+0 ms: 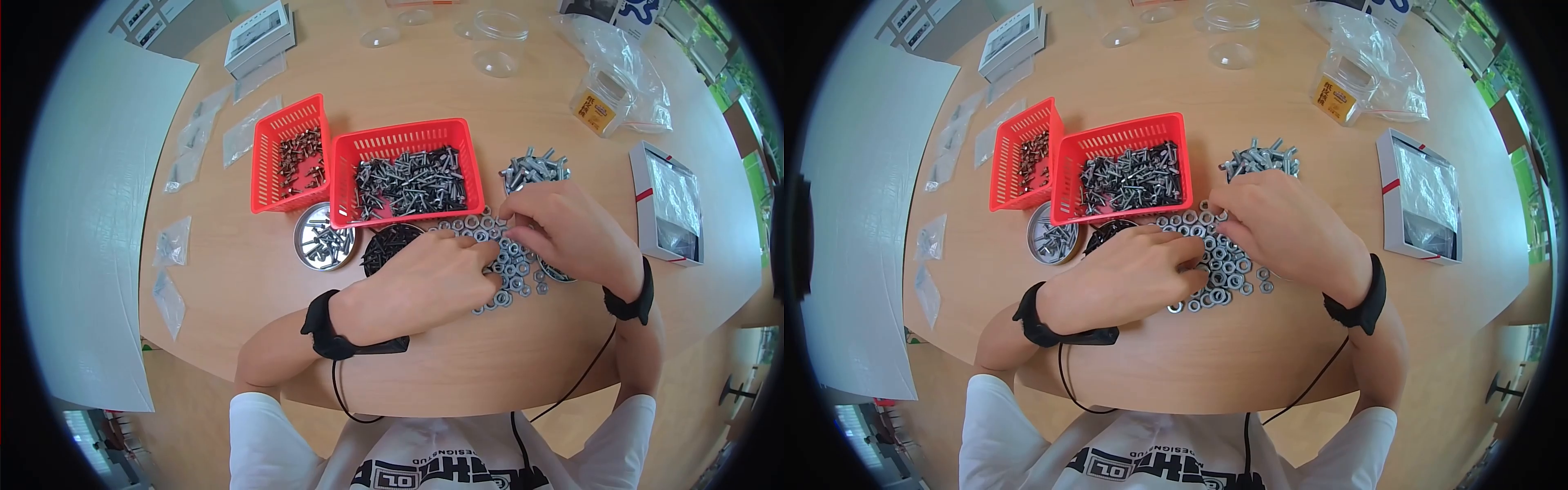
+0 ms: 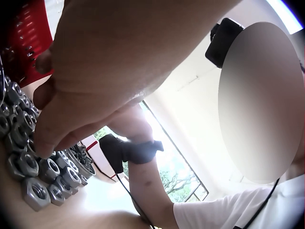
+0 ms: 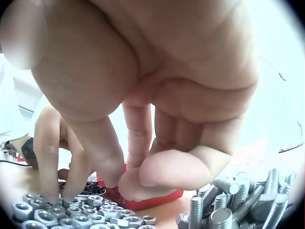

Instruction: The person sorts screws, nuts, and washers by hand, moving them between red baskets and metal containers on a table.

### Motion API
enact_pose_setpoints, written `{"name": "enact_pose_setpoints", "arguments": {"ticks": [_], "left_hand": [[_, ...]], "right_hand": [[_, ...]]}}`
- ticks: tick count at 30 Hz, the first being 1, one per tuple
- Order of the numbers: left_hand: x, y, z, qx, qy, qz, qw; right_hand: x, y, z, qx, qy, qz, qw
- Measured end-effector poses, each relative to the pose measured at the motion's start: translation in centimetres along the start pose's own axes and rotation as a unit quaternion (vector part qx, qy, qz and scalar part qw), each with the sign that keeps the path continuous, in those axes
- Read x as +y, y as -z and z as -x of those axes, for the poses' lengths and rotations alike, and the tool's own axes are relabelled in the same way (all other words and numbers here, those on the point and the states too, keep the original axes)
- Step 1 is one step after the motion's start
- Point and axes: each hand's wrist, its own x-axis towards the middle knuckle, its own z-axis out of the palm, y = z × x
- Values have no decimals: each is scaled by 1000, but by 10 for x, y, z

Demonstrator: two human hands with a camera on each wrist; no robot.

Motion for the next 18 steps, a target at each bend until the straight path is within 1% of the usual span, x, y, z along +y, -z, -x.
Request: {"name": "enact_pose_setpoints", "arguments": {"ticks": [1, 3, 4, 6, 9, 11, 13, 16, 18], "left_hand": [[0, -2, 0, 2, -2, 3, 1000], [-3, -7, 0, 8, -5, 7, 1000], [-4, -4, 1, 4, 0, 12, 1000], [-8, 7, 3, -2, 10, 19, 1000], [-21, 41, 15, 88, 43, -1, 995], [-35, 58, 22, 131, 97, 3, 987], [-52, 62, 25, 109, 156, -11, 982], [-73, 56, 25, 1, 231, -7, 973], [-84, 43, 24, -7, 230, 13, 973]], "right_hand": [[1, 1, 1, 5, 5, -2, 1000], [0, 4, 0, 5, -11, -14, 1000], [-1, 5, 0, 6, -19, -21, 1000], [0, 7, 0, 24, -9, -15, 1000], [-2, 12, 1, 50, 1, -21, 999], [-7, 15, -1, 66, 1, -28, 997], [-13, 19, -4, 82, -3, -33, 996], [-23, 22, -13, 86, -5, -47, 995], [-25, 18, -26, 87, 14, -45, 995]]}}
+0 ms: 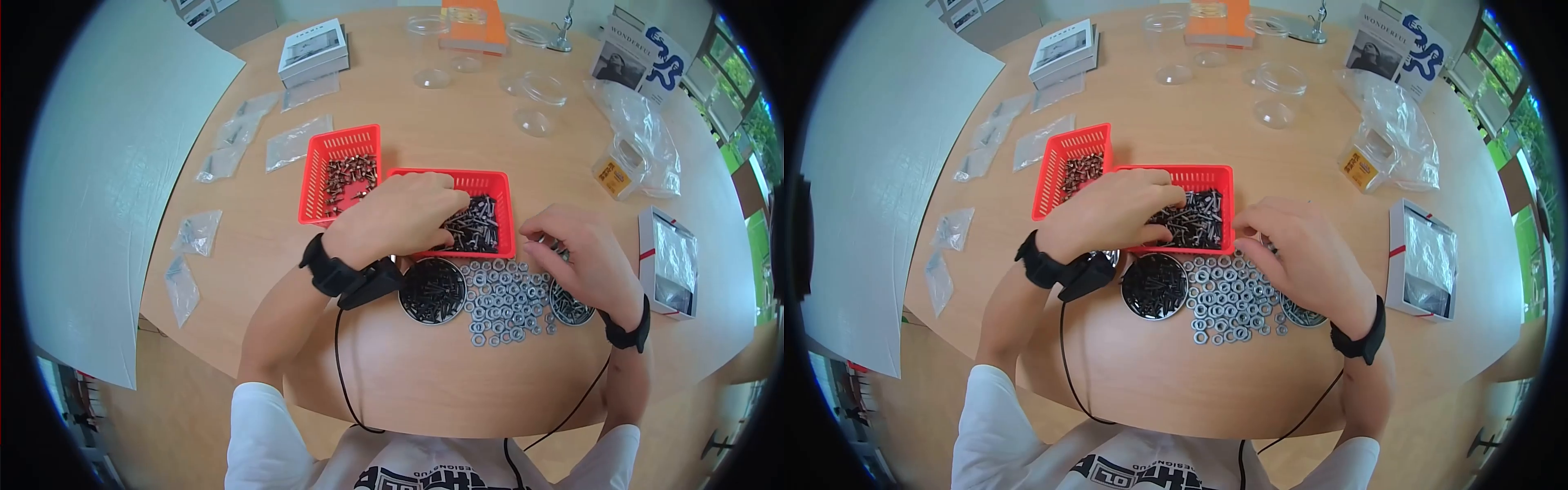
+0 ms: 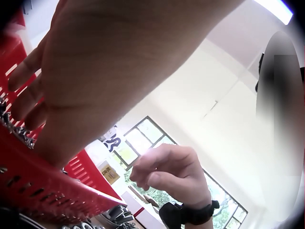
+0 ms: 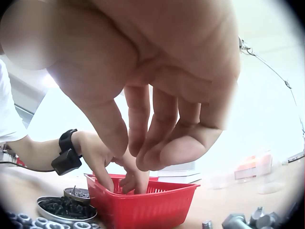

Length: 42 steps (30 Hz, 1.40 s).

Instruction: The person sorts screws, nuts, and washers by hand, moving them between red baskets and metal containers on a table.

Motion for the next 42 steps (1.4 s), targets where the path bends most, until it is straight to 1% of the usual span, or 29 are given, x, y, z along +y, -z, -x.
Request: {"name": "enact_pose_setpoints", "arguments": {"ticks": [1, 2, 4, 6, 9, 13, 16, 19, 22, 25, 28, 31, 34, 37, 40, 42], "left_hand": [[-2, -2, -3, -7, -1, 8, 1000], [1, -2, -4, -33, 15, -2, 999], [-4, -6, -8, -41, 20, 18, 999], [-8, -5, -8, -49, 23, 43, 998], [-12, -6, -7, -56, 35, 35, 997], [-19, -9, -6, -15, 37, -22, 999], [-26, -13, -1, 78, 0, -39, 996], [-25, -3, 0, 67, 3, -28, 997], [-27, -5, 4, 54, -4, -49, 997], [-26, -27, 7, 147, 4, -102, 984], [-26, -29, 4, 140, 11, -101, 985], [-27, -15, 2, 62, 4, -81, 995], [-26, -3, 3, 75, -5, -64, 995], [-23, -2, -1, 80, -16, -59, 995], [-20, -10, -4, 29, -29, 27, 999], [-18, -10, -5, -21, 2, 48, 999]], "right_hand": [[1, -5, -6, 1, 9, 0, 1000], [5, -11, -13, -6, 29, 20, 999], [14, -20, -29, -19, 68, 62, 996], [17, -26, -43, -62, 75, 72, 993], [23, -35, -61, -119, 103, 77, 984], [28, -49, -74, -165, 136, 106, 971], [29, -53, -81, -175, 132, 113, 969], [29, -54, -82, -149, 125, 137, 971], [29, -57, -83, -113, 89, 159, 977], [23, -48, -86, -149, 70, 152, 975], [18, -34, -88, -144, 75, 142, 976], [20, -23, -88, -150, 69, 148, 975], [19, -15, -89, -163, 47, 153, 974], [21, -12, -90, -165, 67, 159, 971], [17, -10, -93, -222, 82, 196, 952], [15, -15, -91, -259, 73, 227, 936]]}}
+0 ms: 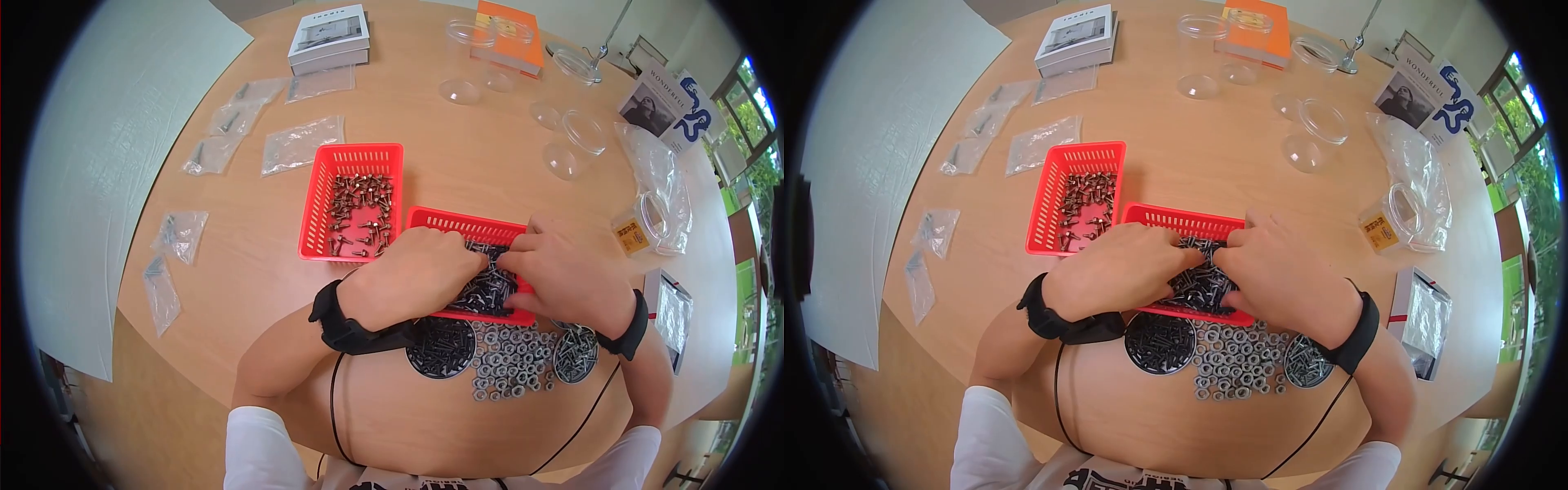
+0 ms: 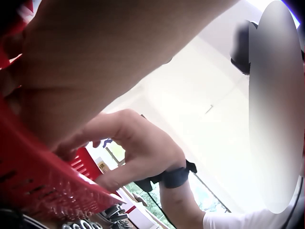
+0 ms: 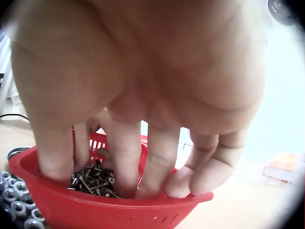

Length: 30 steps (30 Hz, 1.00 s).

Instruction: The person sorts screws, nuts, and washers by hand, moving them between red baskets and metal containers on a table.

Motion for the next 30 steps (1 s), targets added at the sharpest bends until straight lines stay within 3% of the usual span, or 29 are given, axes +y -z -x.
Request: {"name": "enact_pose_setpoints", "arguments": {"ticks": [1, 7, 10, 13, 16, 19, 25, 28, 30], "left_hand": [[1, 0, -1, -24, 17, 10, 1000], [-6, -8, -1, 2, 24, -25, 999], [-8, -5, 0, 57, -10, -37, 998], [-7, -6, -2, 57, -66, 2, 996], [-1, -10, -6, 9, -63, 38, 997], [-2, -18, -11, 25, -70, 37, 997], [-9, -15, -8, 23, -77, 10, 997], [-11, -7, -9, -24, -37, 6, 999], [-13, -7, -8, 18, -23, 14, 999]], "right_hand": [[-2, -2, 0, -21, -3, 13, 1000], [-1, -12, -6, -14, -3, 24, 1000], [4, -15, -5, 6, 7, -9, 1000], [4, -13, -3, 15, 7, -12, 1000], [6, -20, -2, 89, 6, 37, 995], [6, -15, -2, 105, 19, 2, 994], [6, -16, -3, 18, 33, -28, 999], [3, -22, -5, 62, 55, 2, 997], [2, -25, -7, 61, 46, 6, 997]]}}
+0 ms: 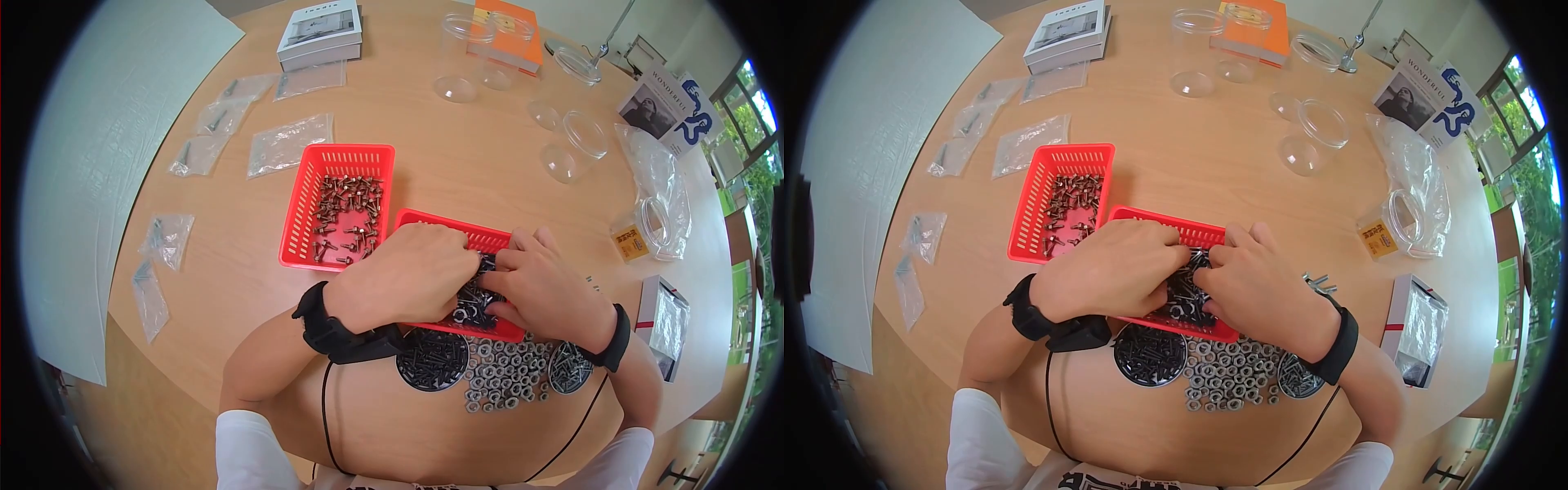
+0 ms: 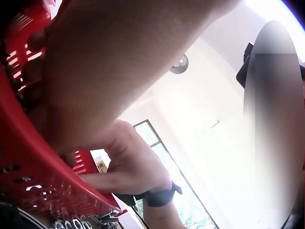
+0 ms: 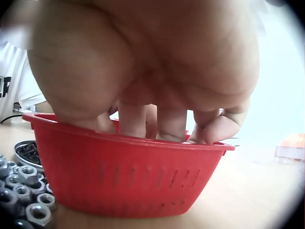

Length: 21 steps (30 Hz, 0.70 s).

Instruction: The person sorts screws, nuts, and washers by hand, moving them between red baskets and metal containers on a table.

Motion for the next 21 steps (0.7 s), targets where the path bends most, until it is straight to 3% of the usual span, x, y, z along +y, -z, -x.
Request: {"name": "enact_pose_setpoints", "arguments": {"ticks": [4, 10, 16, 21], "left_hand": [[-3, -5, 1, 100, -48, 3, 994], [-2, 4, -5, -98, -45, 95, 990], [2, 4, -3, -110, -4, 69, 992], [0, 3, -7, -109, -41, 65, 991]], "right_hand": [[-2, -8, -2, 23, -9, 29, 999], [-1, -6, 0, 50, -8, 8, 999], [-5, -4, 1, 35, -37, 43, 998], [-1, -3, 0, 18, 1, -53, 998]]}}
